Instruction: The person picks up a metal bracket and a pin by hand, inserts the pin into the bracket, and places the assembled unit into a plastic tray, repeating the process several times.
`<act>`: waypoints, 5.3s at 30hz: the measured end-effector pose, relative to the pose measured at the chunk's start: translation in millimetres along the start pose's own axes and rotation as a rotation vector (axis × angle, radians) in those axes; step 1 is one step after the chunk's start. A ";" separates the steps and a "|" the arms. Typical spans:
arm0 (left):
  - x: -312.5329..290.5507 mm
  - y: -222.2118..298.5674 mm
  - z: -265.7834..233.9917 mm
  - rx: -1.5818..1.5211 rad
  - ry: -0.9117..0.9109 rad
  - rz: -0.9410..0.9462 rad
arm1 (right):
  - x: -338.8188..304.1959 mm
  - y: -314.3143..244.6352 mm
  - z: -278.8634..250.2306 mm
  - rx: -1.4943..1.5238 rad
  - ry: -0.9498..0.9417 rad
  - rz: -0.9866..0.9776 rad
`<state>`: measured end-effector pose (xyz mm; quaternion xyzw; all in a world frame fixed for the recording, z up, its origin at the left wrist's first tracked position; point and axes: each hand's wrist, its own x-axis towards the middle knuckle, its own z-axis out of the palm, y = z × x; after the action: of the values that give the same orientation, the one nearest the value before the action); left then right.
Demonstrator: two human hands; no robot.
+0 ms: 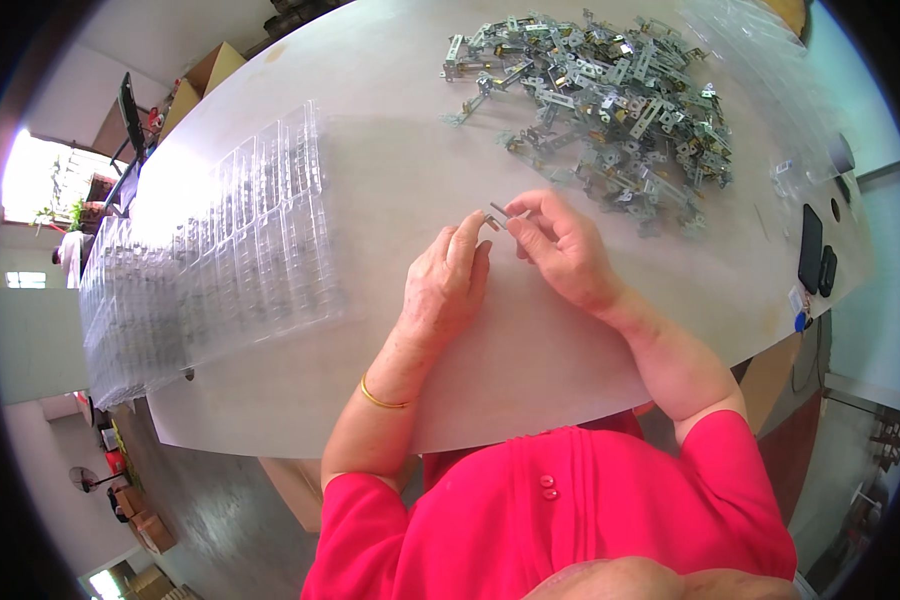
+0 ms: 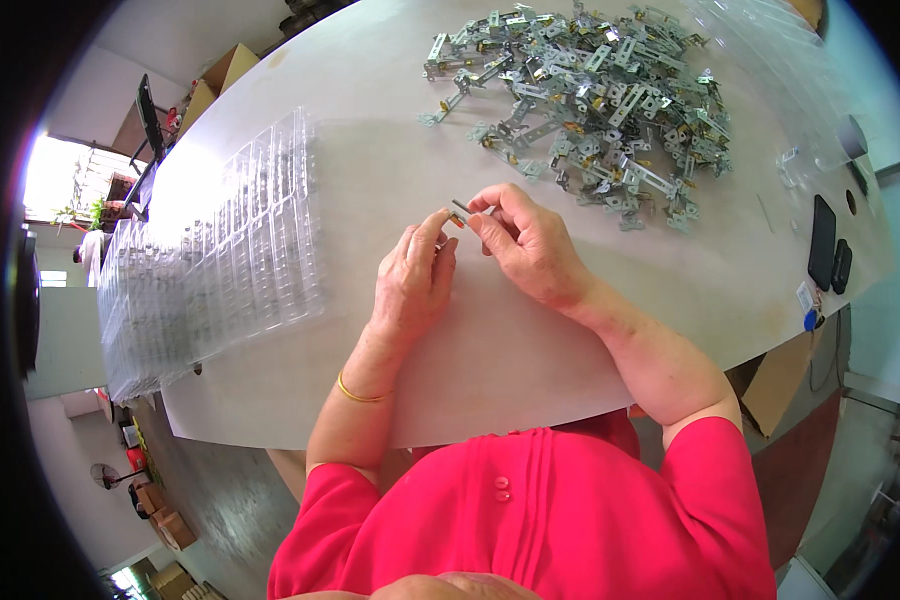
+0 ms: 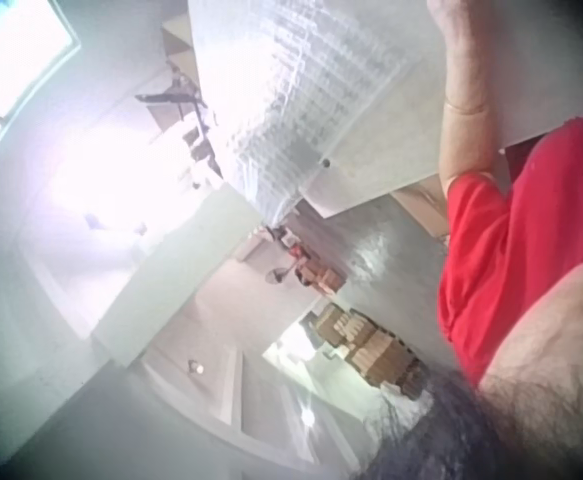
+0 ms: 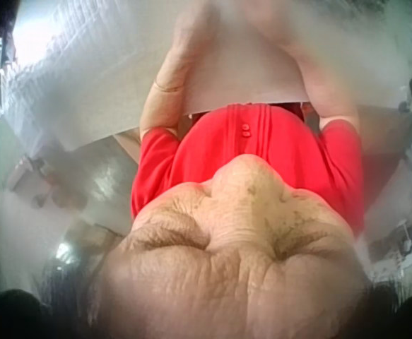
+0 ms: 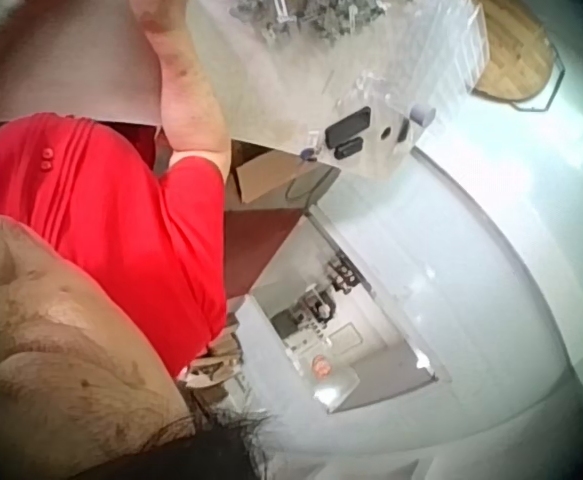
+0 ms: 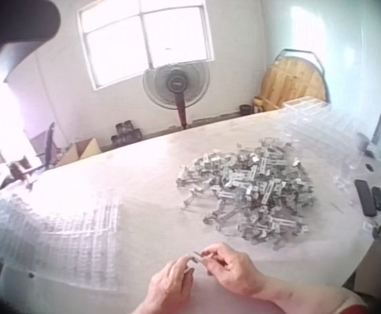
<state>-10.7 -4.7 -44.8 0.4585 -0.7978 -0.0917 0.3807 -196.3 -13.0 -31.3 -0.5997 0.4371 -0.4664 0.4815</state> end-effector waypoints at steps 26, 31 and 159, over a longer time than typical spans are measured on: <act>6.7 5.3 -8.6 -0.890 -0.047 -0.737 | 0.4 -1.4 -2.1 -0.029 0.076 0.023; 5.9 3.8 -5.8 -0.815 -0.061 -0.681 | 0.7 0.9 -2.9 -0.046 0.072 0.050; 5.2 0.1 -16.8 -0.496 -0.140 -0.267 | -8.2 -7.3 -3.3 -0.058 -0.139 -0.039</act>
<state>-0.6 -5.4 -30.4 0.4447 -0.7080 -0.3647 0.4098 -200.4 -4.5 -24.9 -0.6528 0.4043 -0.4199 0.4838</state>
